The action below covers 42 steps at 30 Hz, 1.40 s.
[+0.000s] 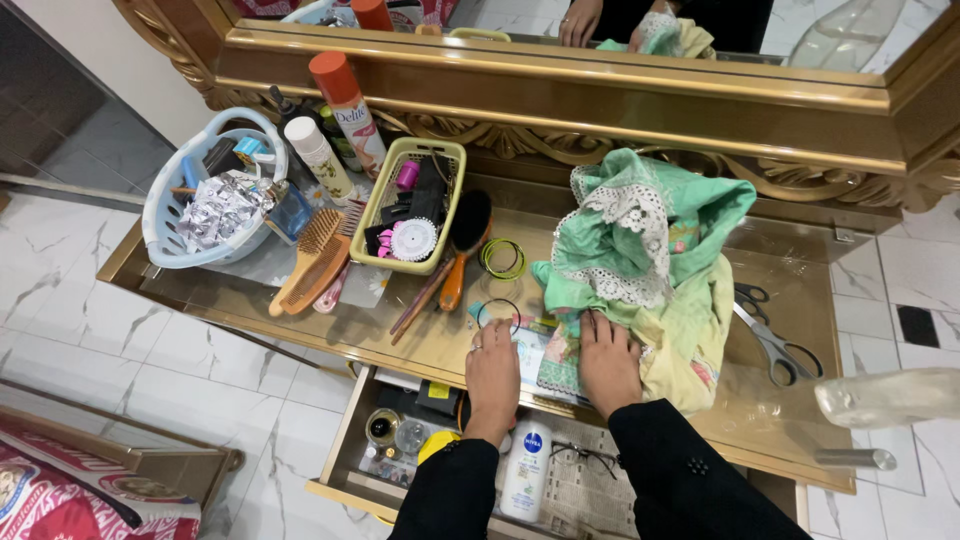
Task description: The person organizes a cluttered dressing table by wiping a hairbrush with a cloth and placing it in a drawer, then arranging hair ties, clips, and other accessories into a plastic basket and drawer. The person also uses a spray bottle to mist the cloth during the process.
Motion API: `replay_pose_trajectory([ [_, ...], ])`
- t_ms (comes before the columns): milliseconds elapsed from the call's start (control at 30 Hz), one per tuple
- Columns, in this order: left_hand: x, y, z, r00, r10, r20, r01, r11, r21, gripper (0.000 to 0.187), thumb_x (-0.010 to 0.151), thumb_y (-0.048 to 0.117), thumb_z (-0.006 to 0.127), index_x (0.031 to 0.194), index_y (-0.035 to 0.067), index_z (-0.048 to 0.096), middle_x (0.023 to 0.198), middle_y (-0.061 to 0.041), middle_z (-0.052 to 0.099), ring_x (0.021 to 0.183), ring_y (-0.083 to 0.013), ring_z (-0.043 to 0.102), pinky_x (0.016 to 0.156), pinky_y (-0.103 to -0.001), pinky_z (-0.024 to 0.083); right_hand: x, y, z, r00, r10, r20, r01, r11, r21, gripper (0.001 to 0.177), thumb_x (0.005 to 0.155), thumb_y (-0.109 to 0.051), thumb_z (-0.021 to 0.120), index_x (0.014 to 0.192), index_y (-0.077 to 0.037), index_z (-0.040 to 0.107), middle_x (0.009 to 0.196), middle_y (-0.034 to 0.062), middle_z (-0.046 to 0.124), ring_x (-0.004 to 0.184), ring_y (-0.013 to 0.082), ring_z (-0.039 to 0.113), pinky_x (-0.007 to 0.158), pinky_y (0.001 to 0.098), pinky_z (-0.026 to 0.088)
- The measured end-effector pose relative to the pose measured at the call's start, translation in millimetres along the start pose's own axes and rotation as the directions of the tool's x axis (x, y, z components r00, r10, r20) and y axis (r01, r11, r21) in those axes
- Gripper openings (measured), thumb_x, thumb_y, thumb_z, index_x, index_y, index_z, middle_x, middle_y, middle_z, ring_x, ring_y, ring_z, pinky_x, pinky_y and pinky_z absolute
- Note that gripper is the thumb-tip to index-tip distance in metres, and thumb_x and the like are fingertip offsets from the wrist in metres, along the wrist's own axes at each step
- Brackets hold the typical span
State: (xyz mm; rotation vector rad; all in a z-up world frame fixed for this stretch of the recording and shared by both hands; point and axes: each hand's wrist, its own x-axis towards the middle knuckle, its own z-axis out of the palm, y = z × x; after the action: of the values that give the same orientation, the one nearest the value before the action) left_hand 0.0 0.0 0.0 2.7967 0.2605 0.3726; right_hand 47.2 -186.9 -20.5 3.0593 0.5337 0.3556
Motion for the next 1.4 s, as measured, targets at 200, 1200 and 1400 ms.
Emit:
replay_pose_trajectory([
  [200, 22.6, -15.6, -5.5, 0.992, 0.076, 0.097, -0.091, 0.981, 0.168, 0.016, 0.090, 0.011, 0.063, 0.105, 0.014, 0.059, 0.105, -0.005, 0.061, 0.103, -0.0253, 0.062, 0.083, -0.040, 0.050, 18.3, -11.2, -2.0, 0.989, 0.090, -0.119, -0.103, 0.989, -0.103, 0.033, 0.089, -0.021, 0.058, 0.121, -0.012, 0.059, 0.124, 0.0025, 0.057, 0.105, 0.0265, 0.055, 0.081, 0.0470, 0.045],
  [1200, 116.9, -21.2, 31.1, 0.998, 0.044, 0.044, -0.049, 0.991, 0.128, 0.023, 0.094, 0.010, 0.060, 0.116, 0.009, 0.066, 0.116, -0.010, 0.063, 0.109, -0.0285, 0.060, 0.089, -0.040, 0.051, 35.5, -25.4, 29.2, 0.937, 0.319, -0.145, -0.301, 0.944, 0.138, 0.040, 0.077, -0.015, 0.064, 0.116, -0.010, 0.057, 0.130, 0.0087, 0.056, 0.112, 0.0327, 0.051, 0.088, 0.0532, 0.039],
  [1400, 113.0, -11.9, 14.2, 0.997, -0.035, 0.063, 0.032, 0.999, 0.039, 0.037, 0.086, 0.032, 0.070, 0.112, 0.008, 0.065, 0.108, -0.011, 0.060, 0.105, -0.0304, 0.058, 0.086, -0.043, 0.047, 35.6, -25.7, 26.9, 0.939, 0.317, -0.131, -0.301, 0.945, 0.124, 0.039, 0.078, -0.017, 0.065, 0.116, -0.010, 0.058, 0.128, 0.0083, 0.056, 0.111, 0.0326, 0.051, 0.088, 0.0524, 0.039],
])
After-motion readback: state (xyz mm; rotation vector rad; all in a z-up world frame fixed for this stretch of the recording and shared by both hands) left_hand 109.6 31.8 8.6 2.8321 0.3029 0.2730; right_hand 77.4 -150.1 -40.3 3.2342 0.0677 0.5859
